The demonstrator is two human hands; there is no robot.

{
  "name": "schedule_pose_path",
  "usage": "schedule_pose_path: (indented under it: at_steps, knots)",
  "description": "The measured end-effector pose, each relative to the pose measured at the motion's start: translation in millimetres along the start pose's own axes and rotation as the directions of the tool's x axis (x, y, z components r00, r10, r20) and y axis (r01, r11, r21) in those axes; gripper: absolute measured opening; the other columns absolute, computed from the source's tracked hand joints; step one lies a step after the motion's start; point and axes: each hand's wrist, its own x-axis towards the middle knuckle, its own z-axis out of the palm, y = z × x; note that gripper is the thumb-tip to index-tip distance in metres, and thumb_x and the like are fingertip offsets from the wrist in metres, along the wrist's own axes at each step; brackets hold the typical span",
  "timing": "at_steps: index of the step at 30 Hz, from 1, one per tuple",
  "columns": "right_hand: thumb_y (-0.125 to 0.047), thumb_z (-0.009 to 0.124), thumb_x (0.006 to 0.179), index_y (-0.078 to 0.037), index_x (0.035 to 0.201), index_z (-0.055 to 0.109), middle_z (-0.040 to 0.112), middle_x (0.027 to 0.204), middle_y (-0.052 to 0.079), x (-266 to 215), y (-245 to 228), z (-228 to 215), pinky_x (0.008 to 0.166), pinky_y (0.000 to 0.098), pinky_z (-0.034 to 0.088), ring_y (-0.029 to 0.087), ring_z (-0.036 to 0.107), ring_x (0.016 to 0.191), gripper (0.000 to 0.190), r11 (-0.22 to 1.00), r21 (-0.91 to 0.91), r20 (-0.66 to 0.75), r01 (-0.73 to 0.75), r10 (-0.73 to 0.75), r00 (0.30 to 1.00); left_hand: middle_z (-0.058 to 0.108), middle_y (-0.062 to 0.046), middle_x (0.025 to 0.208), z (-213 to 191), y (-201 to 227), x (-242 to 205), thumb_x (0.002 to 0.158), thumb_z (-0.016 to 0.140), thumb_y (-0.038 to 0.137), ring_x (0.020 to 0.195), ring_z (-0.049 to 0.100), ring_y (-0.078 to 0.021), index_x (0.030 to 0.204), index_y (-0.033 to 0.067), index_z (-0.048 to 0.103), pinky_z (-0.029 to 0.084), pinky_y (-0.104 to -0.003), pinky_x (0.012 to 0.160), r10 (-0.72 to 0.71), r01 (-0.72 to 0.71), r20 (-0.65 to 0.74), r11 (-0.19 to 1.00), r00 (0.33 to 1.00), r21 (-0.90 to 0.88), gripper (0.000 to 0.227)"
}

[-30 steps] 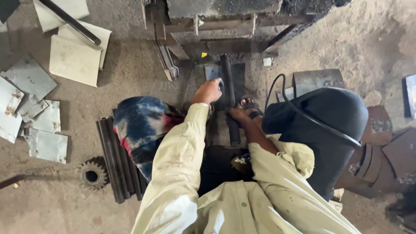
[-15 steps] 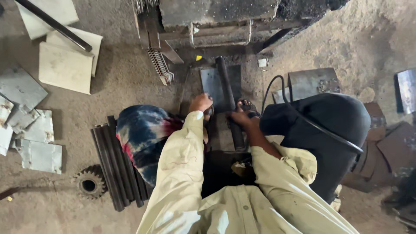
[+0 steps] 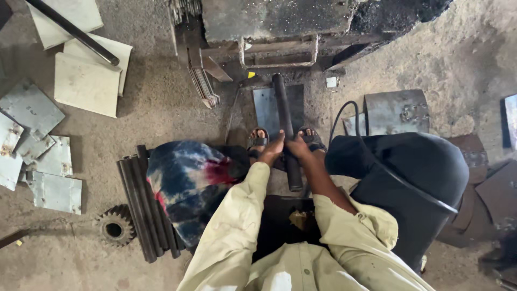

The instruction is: The person welds a metal pipe to a metal plate using a handheld welding torch. They pick up a pipe, position it on a plate, and weld the joint, creating sparks. The person repeats this process with multiple pipes and plates, occasionally adjusting the position of the metal pieces.

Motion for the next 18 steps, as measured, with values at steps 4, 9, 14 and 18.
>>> schedule_pose_path:
  at_steps: [4,9,14,18]
  knots:
    - [-0.017,0.07,0.088,0.002,0.113,0.062,0.071,0.086,0.014,4.5,4.9,5.3,0.056,0.0372,0.058,0.023,0.069,0.067,0.033,0.982,0.181,0.02,-0.05,0.047,0.999,0.068,-0.037,0.118,-3.3,-0.8,4.0,0.091,0.01,0.082,0.122,0.062,-0.0477,0.133,-0.0049,0.062,0.044,-0.052,0.102,0.12,-0.116,-0.027,0.987,0.992,0.107,0.11]
    - [-0.014,0.068,0.088,0.0,0.116,0.065,0.072,0.088,0.011,8.9,5.2,5.5,0.057,0.0345,0.057,0.02,0.069,0.07,0.031,0.97,0.244,0.053,-0.002,-0.011,0.999,0.063,-0.041,0.124,-5.7,-1.7,18.1,0.09,0.02,0.088,0.132,0.055,-0.0477,0.125,-0.0127,0.065,0.042,-0.048,0.109,-0.053,0.064,-0.12,0.994,0.991,0.086,0.116]
    - [-0.011,0.069,0.087,-0.003,0.11,0.056,0.071,0.087,0.013,18.6,4.1,1.1,0.055,0.0386,0.058,0.022,0.069,0.069,0.028,0.946,0.306,-0.047,-0.111,0.132,0.99,0.063,-0.038,0.127,-9.9,-7.7,32.3,0.086,0.025,0.089,0.135,0.052,-0.047,0.124,-0.0109,0.067,0.037,-0.046,0.114,-0.119,0.12,-0.16,0.993,0.98,0.001,0.115]
    - [-0.01,0.063,0.089,0.01,0.097,0.069,0.071,0.079,0.015,32.6,-1.9,-6.0,0.051,0.0402,0.056,0.023,0.068,0.061,0.023,0.971,0.223,0.004,-0.08,0.081,0.997,0.055,-0.035,0.137,-17.0,2.9,30.1,0.085,0.038,0.088,0.139,0.046,-0.0441,0.129,-0.0129,0.059,0.03,-0.042,0.116,0.115,-0.152,-0.28,0.981,0.953,-0.117,0.112]
